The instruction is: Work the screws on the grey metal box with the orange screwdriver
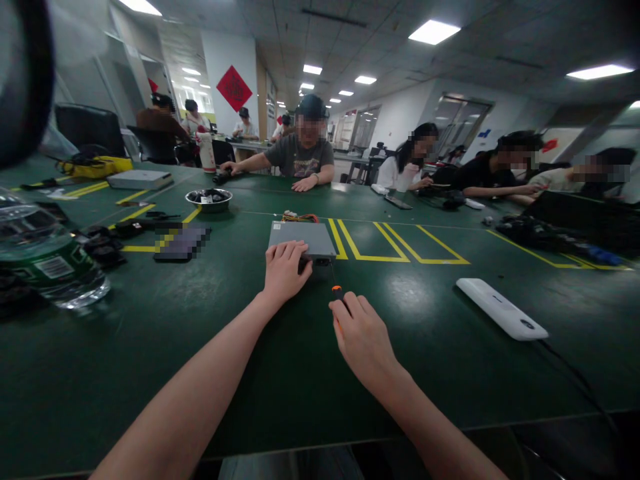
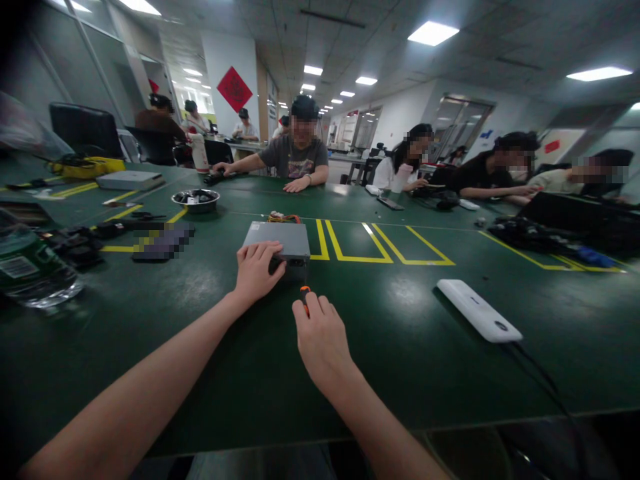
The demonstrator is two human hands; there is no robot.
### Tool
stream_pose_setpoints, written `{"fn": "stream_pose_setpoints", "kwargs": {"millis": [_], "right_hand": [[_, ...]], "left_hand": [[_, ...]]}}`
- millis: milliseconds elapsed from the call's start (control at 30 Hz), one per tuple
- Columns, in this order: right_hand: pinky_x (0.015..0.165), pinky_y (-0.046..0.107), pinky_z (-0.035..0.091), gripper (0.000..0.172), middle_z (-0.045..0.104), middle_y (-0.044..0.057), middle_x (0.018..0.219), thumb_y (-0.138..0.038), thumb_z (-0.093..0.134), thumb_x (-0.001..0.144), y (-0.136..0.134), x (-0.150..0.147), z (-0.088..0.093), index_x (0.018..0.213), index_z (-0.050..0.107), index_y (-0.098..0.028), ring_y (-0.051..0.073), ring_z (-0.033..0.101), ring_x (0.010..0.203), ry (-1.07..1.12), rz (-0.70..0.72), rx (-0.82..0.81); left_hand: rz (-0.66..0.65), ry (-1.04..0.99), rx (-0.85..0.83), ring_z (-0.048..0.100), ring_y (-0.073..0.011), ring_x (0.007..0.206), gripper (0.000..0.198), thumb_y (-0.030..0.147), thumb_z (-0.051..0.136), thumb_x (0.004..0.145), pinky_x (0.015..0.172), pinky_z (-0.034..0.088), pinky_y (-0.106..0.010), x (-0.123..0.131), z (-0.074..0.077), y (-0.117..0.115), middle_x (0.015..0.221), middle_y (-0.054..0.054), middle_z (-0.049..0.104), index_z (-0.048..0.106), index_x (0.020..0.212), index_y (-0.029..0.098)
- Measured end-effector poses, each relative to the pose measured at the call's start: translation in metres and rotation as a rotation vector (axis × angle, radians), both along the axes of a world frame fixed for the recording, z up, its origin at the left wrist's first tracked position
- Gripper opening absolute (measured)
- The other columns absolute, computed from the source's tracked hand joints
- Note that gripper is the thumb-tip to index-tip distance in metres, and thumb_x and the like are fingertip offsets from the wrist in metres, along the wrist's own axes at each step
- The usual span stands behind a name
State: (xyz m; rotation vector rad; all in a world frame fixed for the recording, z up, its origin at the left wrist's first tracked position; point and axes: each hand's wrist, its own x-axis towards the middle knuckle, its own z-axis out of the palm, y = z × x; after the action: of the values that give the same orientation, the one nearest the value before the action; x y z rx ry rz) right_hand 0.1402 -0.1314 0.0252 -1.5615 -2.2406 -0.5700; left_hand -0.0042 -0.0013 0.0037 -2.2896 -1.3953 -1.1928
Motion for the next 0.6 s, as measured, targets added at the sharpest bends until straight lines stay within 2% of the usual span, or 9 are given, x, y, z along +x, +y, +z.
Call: {"fn": "stream_pose_setpoints", "kwargs": {"millis": [67, 167, 267, 333, 400, 500, 533, 600], "right_hand": [[0.068, 0.031, 0.045, 0.015, 0.057, 0.009, 0.086, -0.019, 0.043, 0.085, 0.001, 0.001, 0.0, 0.091, 0.056, -0.015, 0.018, 0.054, 0.077, 0.088, 0.007, -0.022], [0.065, 0.03, 0.046, 0.033, 0.059, 0.009, 0.09, -0.038, 0.043, 0.086, 0.002, 0.005, 0.003, 0.108, 0.048, -0.013, 0.019, 0.058, 0.077, 0.294, -0.053, -0.019], [0.05, 0.026, 0.041, 0.029, 0.06, 0.002, 0.071, -0.035, 0.037, 0.089, 0.002, 0.012, 0.008, 0.108, 0.045, -0.014, 0.015, 0.056, 0.056, 0.408, -0.145, -0.079], [0.052, 0.026, 0.042, 0.02, 0.06, 0.004, 0.074, -0.028, 0.04, 0.087, 0.002, 0.017, 0.012, 0.099, 0.049, -0.014, 0.015, 0.056, 0.06, 0.382, -0.091, -0.05], [0.061, 0.028, 0.044, 0.015, 0.058, 0.007, 0.082, -0.016, 0.041, 0.084, 0.003, 0.022, 0.014, 0.092, 0.053, -0.015, 0.016, 0.055, 0.071, 0.259, 0.009, -0.004], [0.068, 0.031, 0.043, 0.023, 0.056, 0.008, 0.083, -0.005, 0.039, 0.08, 0.005, 0.027, 0.015, 0.082, 0.059, -0.016, 0.017, 0.052, 0.076, 0.056, 0.083, 0.037], [0.068, 0.032, 0.043, 0.023, 0.056, 0.008, 0.083, -0.006, 0.039, 0.08, 0.006, 0.027, 0.015, 0.083, 0.06, -0.016, 0.018, 0.052, 0.076, 0.027, 0.084, 0.036], [0.065, 0.031, 0.044, 0.021, 0.057, 0.009, 0.086, -0.015, 0.043, 0.083, 0.006, 0.028, 0.014, 0.097, 0.058, -0.016, 0.018, 0.053, 0.076, 0.055, 0.059, 0.021]], "left_hand": [[0.006, -0.003, -0.002, 0.046, -0.023, 0.111, 0.027, 0.03, 0.049, 0.081, 0.093, 0.028, -0.042, 0.001, 0.0, 0.0, 0.118, -0.003, 0.058, 0.052, 0.107, 0.025], [0.003, 0.0, -0.002, 0.046, -0.0227, 0.111, 0.026, 0.03, 0.05, 0.081, 0.093, 0.028, -0.041, 0.001, 0.001, 0.0, 0.118, -0.003, 0.058, 0.053, 0.106, 0.024], [0.003, 0.003, -0.002, 0.047, -0.0228, 0.111, 0.026, 0.031, 0.049, 0.081, 0.092, 0.028, -0.041, 0.0, 0.001, -0.001, 0.118, -0.003, 0.058, 0.053, 0.106, 0.024], [0.002, 0.004, -0.002, 0.047, -0.023, 0.11, 0.026, 0.031, 0.049, 0.081, 0.092, 0.028, -0.041, 0.0, 0.001, -0.001, 0.117, -0.004, 0.058, 0.053, 0.106, 0.024], [0.0, 0.002, -0.004, 0.047, -0.0233, 0.11, 0.026, 0.03, 0.05, 0.081, 0.092, 0.028, -0.042, 0.0, 0.001, -0.001, 0.117, -0.004, 0.058, 0.053, 0.106, 0.024], [-0.008, -0.002, 0.0, 0.047, -0.0234, 0.11, 0.026, 0.029, 0.05, 0.081, 0.092, 0.028, -0.041, -0.001, 0.001, -0.001, 0.117, -0.004, 0.058, 0.053, 0.106, 0.023], [-0.009, -0.002, 0.003, 0.047, -0.0234, 0.11, 0.026, 0.029, 0.05, 0.081, 0.092, 0.028, -0.041, 0.0, 0.002, -0.001, 0.117, -0.004, 0.058, 0.053, 0.106, 0.023], [-0.006, -0.002, 0.006, 0.047, -0.0231, 0.11, 0.025, 0.029, 0.05, 0.081, 0.091, 0.028, -0.041, 0.0, 0.002, -0.001, 0.117, -0.004, 0.058, 0.053, 0.106, 0.023]]}}
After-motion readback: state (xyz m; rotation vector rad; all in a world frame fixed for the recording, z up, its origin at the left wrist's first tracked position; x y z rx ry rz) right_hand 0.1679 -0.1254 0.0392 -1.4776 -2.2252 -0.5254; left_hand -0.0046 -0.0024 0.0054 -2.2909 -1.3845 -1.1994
